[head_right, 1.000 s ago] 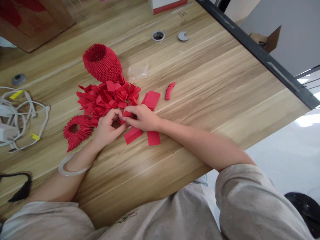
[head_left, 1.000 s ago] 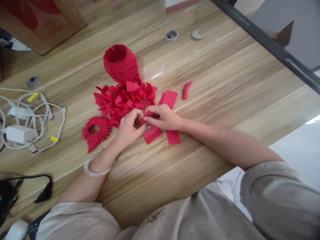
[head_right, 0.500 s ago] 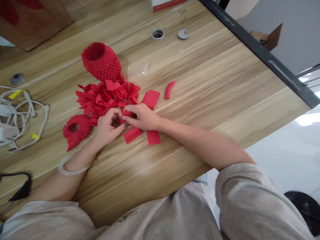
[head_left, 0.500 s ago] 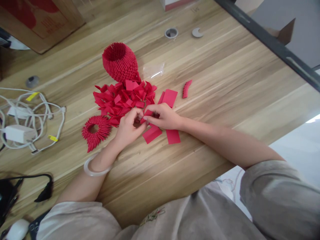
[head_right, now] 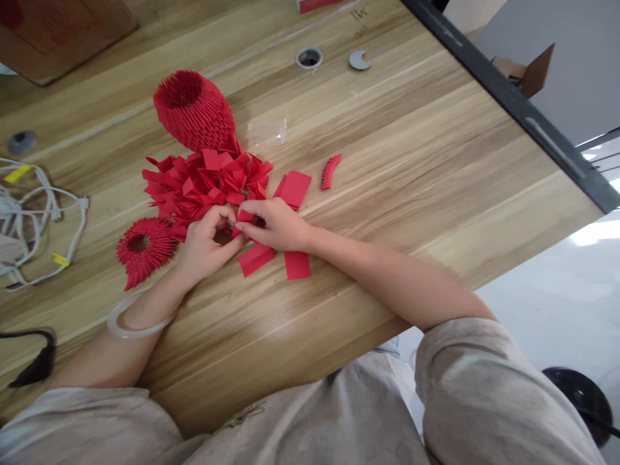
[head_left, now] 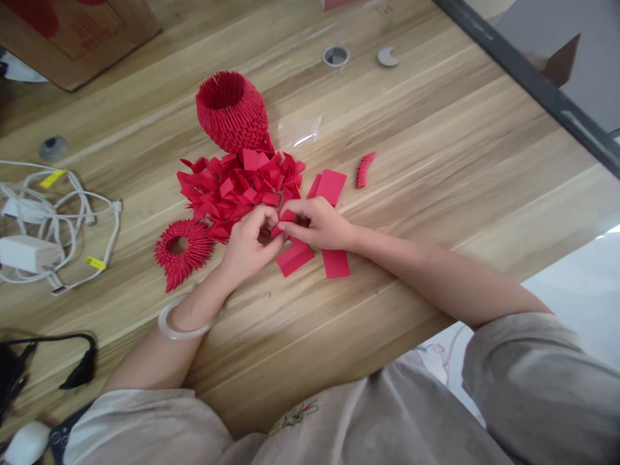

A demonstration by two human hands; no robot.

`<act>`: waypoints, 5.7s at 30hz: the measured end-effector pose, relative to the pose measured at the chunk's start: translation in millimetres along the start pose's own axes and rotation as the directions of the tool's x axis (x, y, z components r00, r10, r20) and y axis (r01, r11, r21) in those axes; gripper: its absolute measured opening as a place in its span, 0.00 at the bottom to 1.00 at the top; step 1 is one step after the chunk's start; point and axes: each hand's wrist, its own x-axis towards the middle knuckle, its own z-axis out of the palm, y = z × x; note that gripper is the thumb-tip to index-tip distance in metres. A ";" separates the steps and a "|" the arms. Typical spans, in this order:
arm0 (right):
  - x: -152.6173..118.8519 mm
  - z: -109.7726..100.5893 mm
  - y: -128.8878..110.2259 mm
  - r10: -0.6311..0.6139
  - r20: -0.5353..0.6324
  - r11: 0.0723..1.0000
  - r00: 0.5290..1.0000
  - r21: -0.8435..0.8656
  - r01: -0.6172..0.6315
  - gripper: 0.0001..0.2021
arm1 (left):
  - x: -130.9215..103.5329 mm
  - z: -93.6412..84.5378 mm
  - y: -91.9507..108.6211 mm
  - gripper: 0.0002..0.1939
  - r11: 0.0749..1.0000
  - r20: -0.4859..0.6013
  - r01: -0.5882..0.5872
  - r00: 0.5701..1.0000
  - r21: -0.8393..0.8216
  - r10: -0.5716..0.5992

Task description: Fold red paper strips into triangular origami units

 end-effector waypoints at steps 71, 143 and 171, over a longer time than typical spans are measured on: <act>-1.2 -3.0 -0.8 0.024 0.033 0.997 0.999 -0.074 -0.022 0.08 | 0.7 0.4 3.7 0.11 0.999 0.000 0.047 0.999 -0.004 -0.047; -1.5 -2.7 -1.6 0.002 0.026 0.996 1.000 -0.094 0.001 0.08 | 1.5 2.6 2.7 0.12 0.999 -0.017 0.013 1.000 -0.042 -0.013; -1.3 -4.1 -3.6 0.027 0.042 0.993 0.999 -0.119 -0.022 0.07 | 1.6 2.5 3.5 0.12 0.999 -0.003 0.040 0.999 -0.032 -0.040</act>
